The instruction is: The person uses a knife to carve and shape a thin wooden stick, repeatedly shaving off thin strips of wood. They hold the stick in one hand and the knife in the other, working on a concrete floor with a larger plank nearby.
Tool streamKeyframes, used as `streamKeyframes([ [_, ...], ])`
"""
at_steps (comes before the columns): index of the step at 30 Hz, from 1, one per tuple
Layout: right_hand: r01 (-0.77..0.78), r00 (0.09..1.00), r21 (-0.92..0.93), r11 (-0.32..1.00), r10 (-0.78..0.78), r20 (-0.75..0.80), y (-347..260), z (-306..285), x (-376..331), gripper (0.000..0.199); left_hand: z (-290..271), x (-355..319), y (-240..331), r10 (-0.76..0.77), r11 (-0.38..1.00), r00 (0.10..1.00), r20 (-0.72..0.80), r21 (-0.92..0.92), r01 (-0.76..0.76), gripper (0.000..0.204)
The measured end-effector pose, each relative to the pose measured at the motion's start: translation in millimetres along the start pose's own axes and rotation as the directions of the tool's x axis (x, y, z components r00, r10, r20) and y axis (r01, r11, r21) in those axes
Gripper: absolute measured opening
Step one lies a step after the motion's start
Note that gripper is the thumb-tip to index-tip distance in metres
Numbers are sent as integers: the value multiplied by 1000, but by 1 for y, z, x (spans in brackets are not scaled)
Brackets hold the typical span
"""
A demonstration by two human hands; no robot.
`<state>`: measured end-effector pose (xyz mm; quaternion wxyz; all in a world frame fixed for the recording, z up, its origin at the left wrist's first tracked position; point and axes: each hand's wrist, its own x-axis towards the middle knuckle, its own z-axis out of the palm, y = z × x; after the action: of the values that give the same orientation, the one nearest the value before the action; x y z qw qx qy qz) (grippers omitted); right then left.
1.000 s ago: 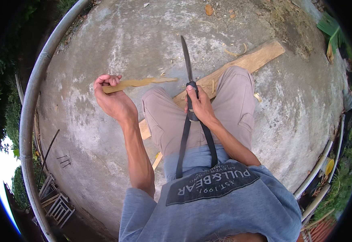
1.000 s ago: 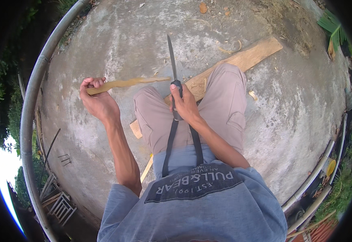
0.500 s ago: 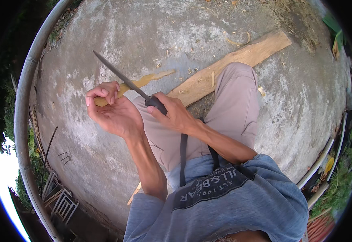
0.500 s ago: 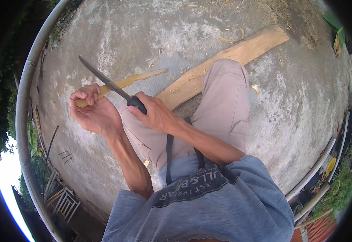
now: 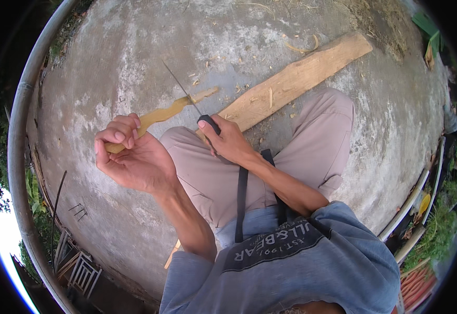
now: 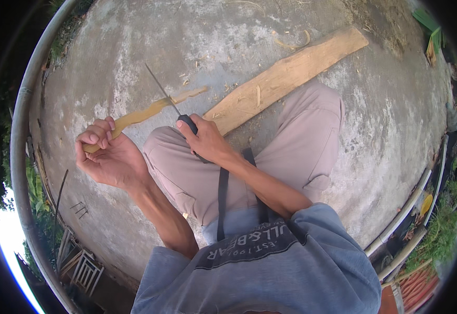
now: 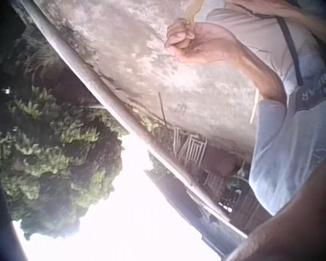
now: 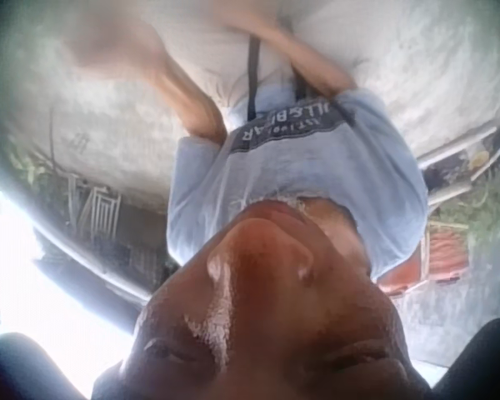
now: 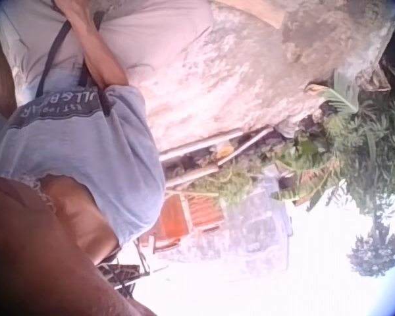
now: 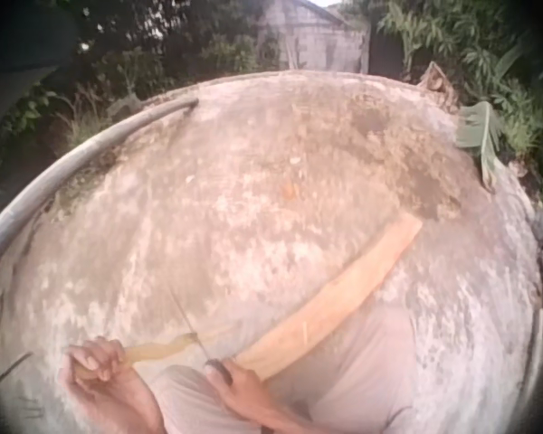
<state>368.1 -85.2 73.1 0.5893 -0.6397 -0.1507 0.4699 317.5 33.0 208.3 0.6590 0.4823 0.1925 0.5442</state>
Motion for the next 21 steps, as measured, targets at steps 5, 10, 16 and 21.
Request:
streamKeyframes([
  [5,380,917,-51,924,-383,-110,2,22,-9,47,4,5,-5,-33,998,999,12,-53,34,35],
  [10,130,991,-80,988,-132,-9,1,7,-3,45,-2,3,-1,-4,998,999,-33,-56,2,34],
  [16,49,993,-180,982,-67,-98,35,-5,26,48,-1,5,-1,-26,998,999,-47,-52,23,34],
  [21,264,957,-190,946,-281,-71,15,16,6,46,-9,7,0,-17,997,999,-48,-78,13,34],
])
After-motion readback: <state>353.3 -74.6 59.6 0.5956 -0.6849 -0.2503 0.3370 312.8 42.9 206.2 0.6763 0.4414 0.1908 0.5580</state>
